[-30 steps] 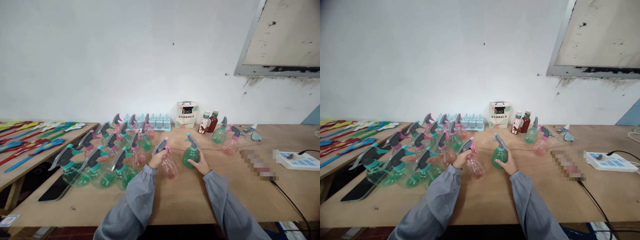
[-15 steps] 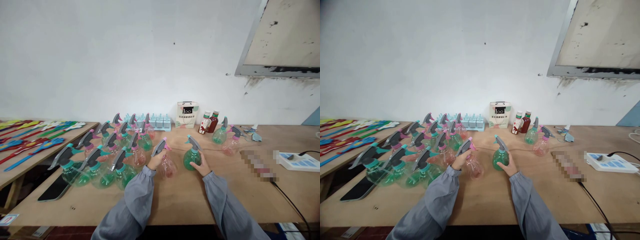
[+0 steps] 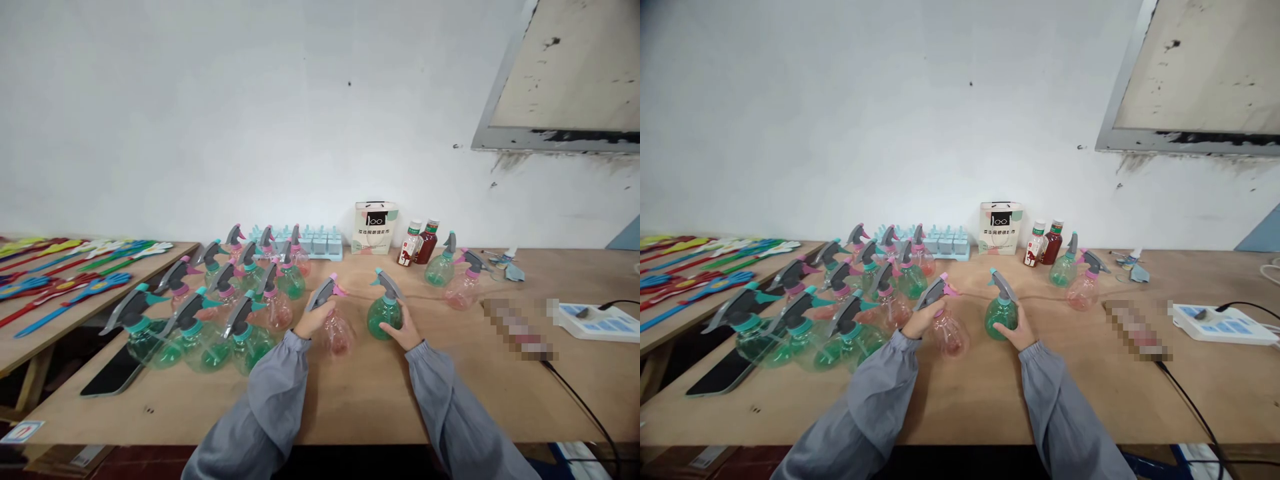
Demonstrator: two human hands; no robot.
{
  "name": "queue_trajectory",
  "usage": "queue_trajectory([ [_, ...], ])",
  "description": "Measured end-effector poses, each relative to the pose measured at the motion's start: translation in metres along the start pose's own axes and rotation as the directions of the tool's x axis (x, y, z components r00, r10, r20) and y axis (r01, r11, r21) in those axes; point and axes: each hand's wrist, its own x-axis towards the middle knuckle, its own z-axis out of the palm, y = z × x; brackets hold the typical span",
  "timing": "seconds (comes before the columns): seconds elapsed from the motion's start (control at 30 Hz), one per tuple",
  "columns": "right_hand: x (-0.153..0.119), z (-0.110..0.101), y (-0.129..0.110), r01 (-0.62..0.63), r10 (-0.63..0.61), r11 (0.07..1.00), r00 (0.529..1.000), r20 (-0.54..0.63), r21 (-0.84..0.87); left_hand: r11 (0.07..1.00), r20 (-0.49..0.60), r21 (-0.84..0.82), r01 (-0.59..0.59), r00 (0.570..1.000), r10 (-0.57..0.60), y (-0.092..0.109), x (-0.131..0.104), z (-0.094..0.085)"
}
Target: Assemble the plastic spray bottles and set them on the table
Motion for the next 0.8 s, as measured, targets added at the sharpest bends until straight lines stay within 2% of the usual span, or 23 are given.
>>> queue_trajectory([
  [0.13,0.000,0.001,0.002,-0.003,0.003,1.000,1.000,0.001,0.002,1.000,0.031,0.004,-0.030,0.999,0.030,-0.003,0.000,-0.002],
  [0.27,0.000,0.001,0.000,-0.010,0.010,1.000,1.000,0.003,0.021,1.000,0.099,-0.006,0.004,0.995,-0.004,-0.006,-0.001,-0.002],
  [0.37,0.000,0.001,-0.001,-0.024,0.024,1.000,1.000,0.003,0.019,1.000,0.066,0.001,-0.003,0.998,0.003,-0.004,0.000,-0.001],
  [0.5,-0.001,0.001,-0.002,-0.025,0.026,1.000,1.000,-0.006,0.006,0.995,0.013,0.053,-0.084,0.996,0.083,-0.003,0.000,-0.003],
  [0.63,-0.001,0.001,-0.002,-0.022,0.022,1.000,1.000,-0.005,0.005,0.977,-0.009,0.176,-0.124,0.992,0.127,-0.014,0.001,-0.006],
  [0.8,0.000,0.000,-0.001,-0.032,0.032,0.999,0.999,-0.004,0.004,0.871,-0.073,0.430,-0.236,0.953,0.295,-0.031,0.007,-0.007],
])
